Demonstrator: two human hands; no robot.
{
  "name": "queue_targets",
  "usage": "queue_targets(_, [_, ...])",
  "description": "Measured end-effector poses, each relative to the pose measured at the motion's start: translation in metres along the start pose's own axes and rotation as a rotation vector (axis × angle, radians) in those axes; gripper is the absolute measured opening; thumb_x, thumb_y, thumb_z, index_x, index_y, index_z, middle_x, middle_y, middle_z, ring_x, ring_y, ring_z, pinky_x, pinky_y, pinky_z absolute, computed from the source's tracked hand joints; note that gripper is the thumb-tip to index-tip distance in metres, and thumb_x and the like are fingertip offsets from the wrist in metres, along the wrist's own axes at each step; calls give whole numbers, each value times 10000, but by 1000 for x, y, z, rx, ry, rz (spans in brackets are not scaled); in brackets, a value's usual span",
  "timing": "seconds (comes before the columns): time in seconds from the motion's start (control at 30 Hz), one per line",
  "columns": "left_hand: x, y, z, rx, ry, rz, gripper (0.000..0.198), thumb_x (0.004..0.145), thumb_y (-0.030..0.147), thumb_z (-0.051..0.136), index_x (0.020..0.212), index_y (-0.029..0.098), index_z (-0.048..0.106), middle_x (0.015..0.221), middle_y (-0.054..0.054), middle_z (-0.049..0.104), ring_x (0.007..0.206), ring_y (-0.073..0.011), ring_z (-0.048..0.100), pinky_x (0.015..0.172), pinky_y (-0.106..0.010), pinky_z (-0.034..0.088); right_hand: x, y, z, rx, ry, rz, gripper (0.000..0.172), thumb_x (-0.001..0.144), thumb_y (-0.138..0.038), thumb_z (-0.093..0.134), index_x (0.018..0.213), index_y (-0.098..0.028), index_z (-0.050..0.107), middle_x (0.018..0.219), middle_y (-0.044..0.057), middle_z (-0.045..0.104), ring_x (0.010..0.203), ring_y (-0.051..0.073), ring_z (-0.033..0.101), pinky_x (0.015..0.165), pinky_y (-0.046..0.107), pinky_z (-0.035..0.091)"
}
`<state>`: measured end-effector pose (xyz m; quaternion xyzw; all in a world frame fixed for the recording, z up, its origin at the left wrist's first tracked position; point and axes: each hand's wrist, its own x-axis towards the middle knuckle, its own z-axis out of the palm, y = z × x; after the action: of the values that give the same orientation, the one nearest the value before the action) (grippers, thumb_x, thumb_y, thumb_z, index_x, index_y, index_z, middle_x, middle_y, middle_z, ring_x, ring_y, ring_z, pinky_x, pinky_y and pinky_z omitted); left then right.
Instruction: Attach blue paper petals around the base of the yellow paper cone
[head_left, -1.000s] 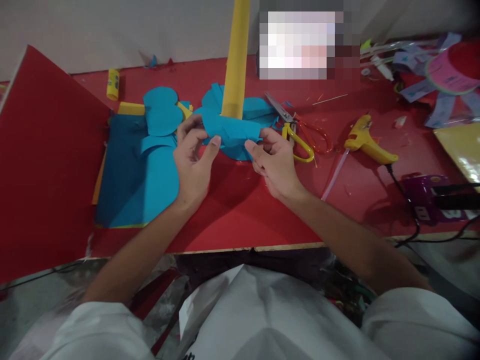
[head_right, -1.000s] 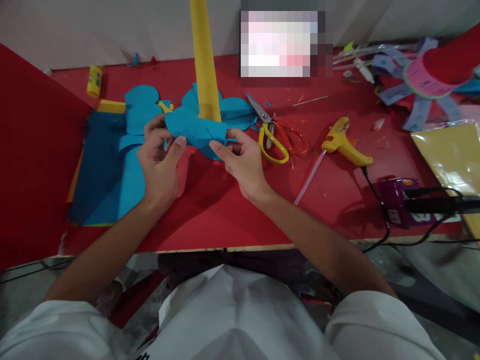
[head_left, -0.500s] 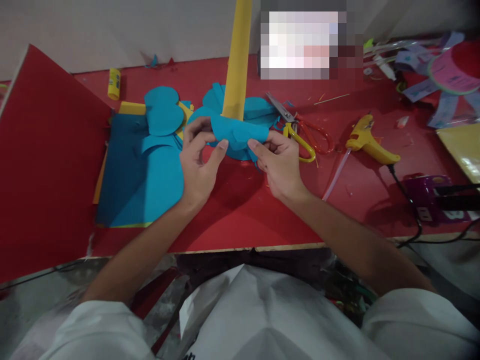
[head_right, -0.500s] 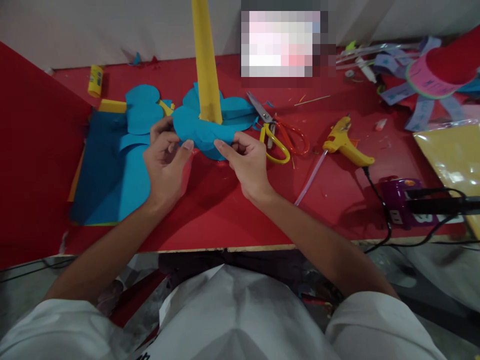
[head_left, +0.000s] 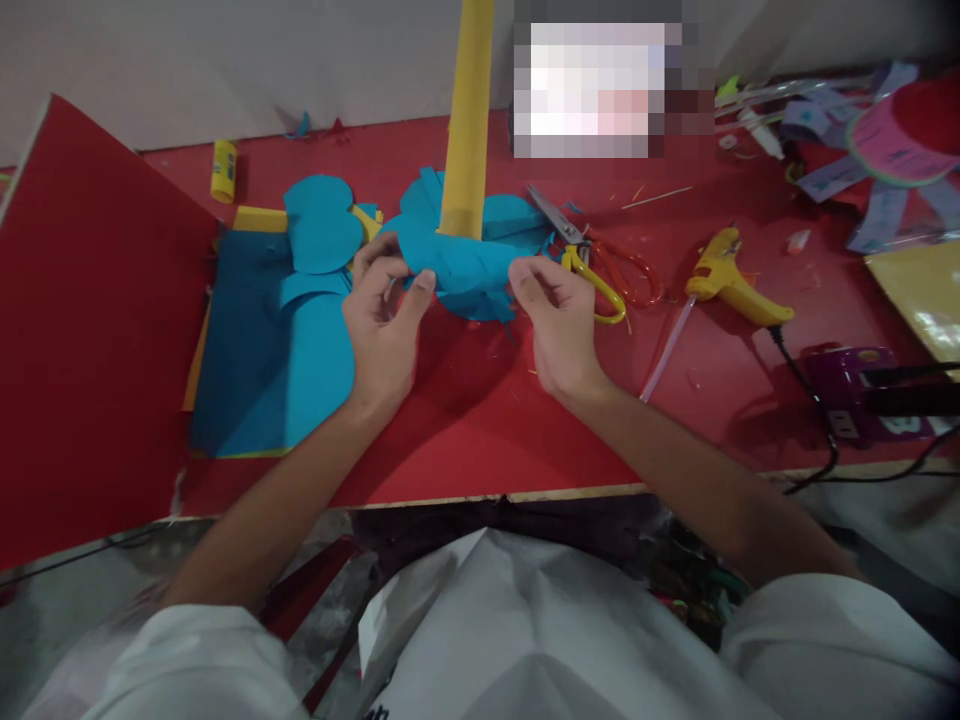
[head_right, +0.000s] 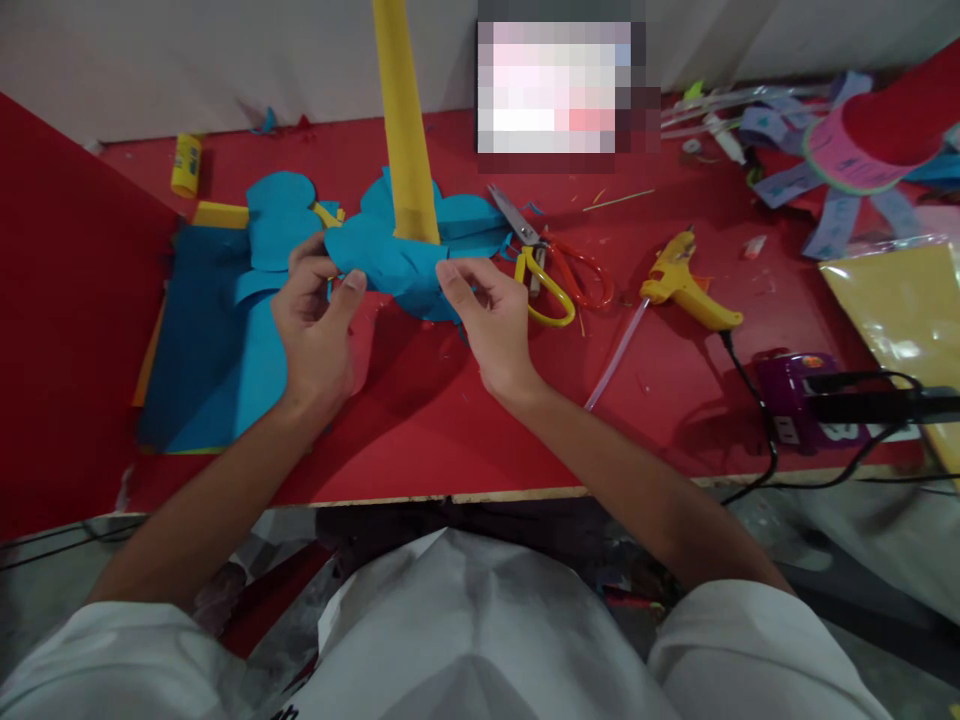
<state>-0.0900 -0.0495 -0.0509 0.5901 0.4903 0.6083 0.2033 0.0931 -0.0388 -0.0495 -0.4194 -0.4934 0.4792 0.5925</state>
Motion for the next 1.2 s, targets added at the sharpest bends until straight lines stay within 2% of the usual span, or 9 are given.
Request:
queue_targets(0.07, [-2,-1,1,-10,-4,15,266,937,551,741,893,292,704,1255,-39,652,1309,-240,620,1106,-444,574,-2,-2,2,8,-33,1,417,819,-654,784,760,-252,690,801,12,607,829,178,618,665,296,529])
queue_targets(0.27, [-4,2,3,-30,-44,104,186,950,465,750,908,285,721,1274,-44,639,1304,-250,619,1140,-482,538,-4,1,5,-8,-92,21,274,810,-541,844,901,-289,784,942,26,710,901,197,666,784,348,605])
queue_targets(0.5, [-5,7,3,-18,-67,86,181,950,447,753,896,276,723,1265,-61,631,1314,-256,606,1137,-472,532,-4,0,7,134,-112,12,203,822,-427,863,950,-282,806,1024,21,777,992,207,730,895,375,636])
queue_targets(0.67, [-6,7,3,1,-59,65,265,940,510,748,873,257,708,1252,-61,641,1312,-262,607,1151,-461,519,-4,2,7,160,-107,7,262,788,-473,888,967,-297,815,1058,3,803,1056,233,753,990,417,640])
queue_targets(0.8, [-6,7,3,-13,-69,70,245,945,478,753,878,247,710,1262,-74,632,1323,-271,602,1138,-464,523,-4,4,8,133,-90,14,311,763,-539,891,964,-314,815,1066,-10,805,1081,239,748,1034,438,635])
queue_targets(1.0, [-6,5,3,13,-67,78,242,956,495,735,888,266,698,1278,-60,633,1322,-265,601,1137,-493,539,-3,4,7,114,-102,56,364,736,-589,892,958,-312,810,1061,-10,806,1074,245,750,1012,446,650])
queue_targets(1.2, [-5,4,3,39,-58,92,250,973,489,717,877,261,682,1266,-40,633,1321,-256,603,1126,-497,544,-3,7,9,161,-141,70,371,723,-533,921,964,-279,798,1068,-2,811,1041,227,765,995,424,653])
